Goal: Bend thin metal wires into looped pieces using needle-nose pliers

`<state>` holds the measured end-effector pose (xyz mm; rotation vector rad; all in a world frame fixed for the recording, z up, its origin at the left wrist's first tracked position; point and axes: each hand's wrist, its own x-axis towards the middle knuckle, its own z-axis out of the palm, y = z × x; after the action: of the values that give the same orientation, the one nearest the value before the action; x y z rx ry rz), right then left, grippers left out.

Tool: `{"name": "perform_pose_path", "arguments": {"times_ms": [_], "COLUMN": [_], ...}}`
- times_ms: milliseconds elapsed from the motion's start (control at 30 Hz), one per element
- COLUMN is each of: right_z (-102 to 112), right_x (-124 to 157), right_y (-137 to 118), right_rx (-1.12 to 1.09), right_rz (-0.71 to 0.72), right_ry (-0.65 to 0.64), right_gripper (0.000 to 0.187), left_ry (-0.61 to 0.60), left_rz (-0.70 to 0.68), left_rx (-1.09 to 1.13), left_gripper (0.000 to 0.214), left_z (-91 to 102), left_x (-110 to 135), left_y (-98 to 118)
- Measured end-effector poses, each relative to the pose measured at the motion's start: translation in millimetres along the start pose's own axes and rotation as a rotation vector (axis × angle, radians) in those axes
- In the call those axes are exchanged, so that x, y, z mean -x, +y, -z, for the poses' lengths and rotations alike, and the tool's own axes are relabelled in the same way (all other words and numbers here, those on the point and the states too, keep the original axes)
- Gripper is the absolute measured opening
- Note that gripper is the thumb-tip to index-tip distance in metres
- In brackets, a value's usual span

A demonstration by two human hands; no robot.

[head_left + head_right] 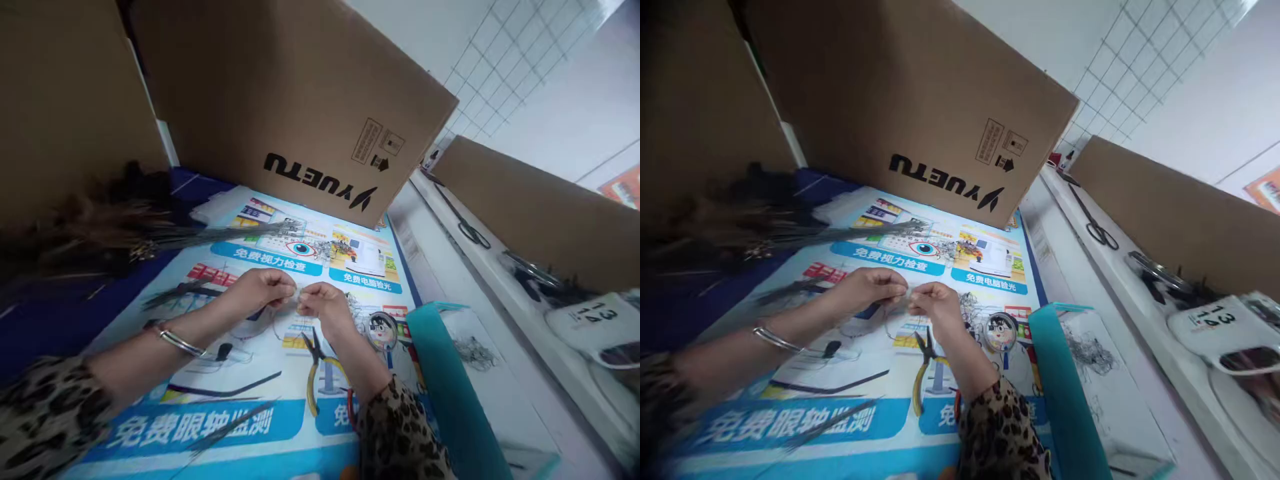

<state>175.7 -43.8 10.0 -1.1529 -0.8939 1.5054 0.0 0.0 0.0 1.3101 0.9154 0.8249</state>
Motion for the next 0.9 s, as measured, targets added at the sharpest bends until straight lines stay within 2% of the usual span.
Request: {"name": "perform_pose_path", "arguments": {"times_ms": [200, 433, 767, 900], "right_z": [1, -3, -5, -4], "right_x": [0, 3, 1, 0], "right_y": [2, 4, 10, 11], "right_rx": [-0.013, -0.021, -0.042, -0.037], "right_rz": [0.001, 0.014, 0.058, 0.044], "right_ry": [-0.009, 0.005, 0.028, 0.021], "right_gripper": [0.029, 0.027, 0.023, 0.024], "left_ry": [0.010, 0.037, 0.085, 0.083], "left_rz": [0.021, 0.012, 0.006, 0.008], "left_rx": [0.111, 0.206, 0.266, 0.202], "left_gripper": [0.026, 0.026, 0.027, 0.024], "left_z": [-10.1, -13.6, -21.0, -19.3], "left_x": [7, 8, 9, 9], "left_y": [7, -2, -6, -2]}}
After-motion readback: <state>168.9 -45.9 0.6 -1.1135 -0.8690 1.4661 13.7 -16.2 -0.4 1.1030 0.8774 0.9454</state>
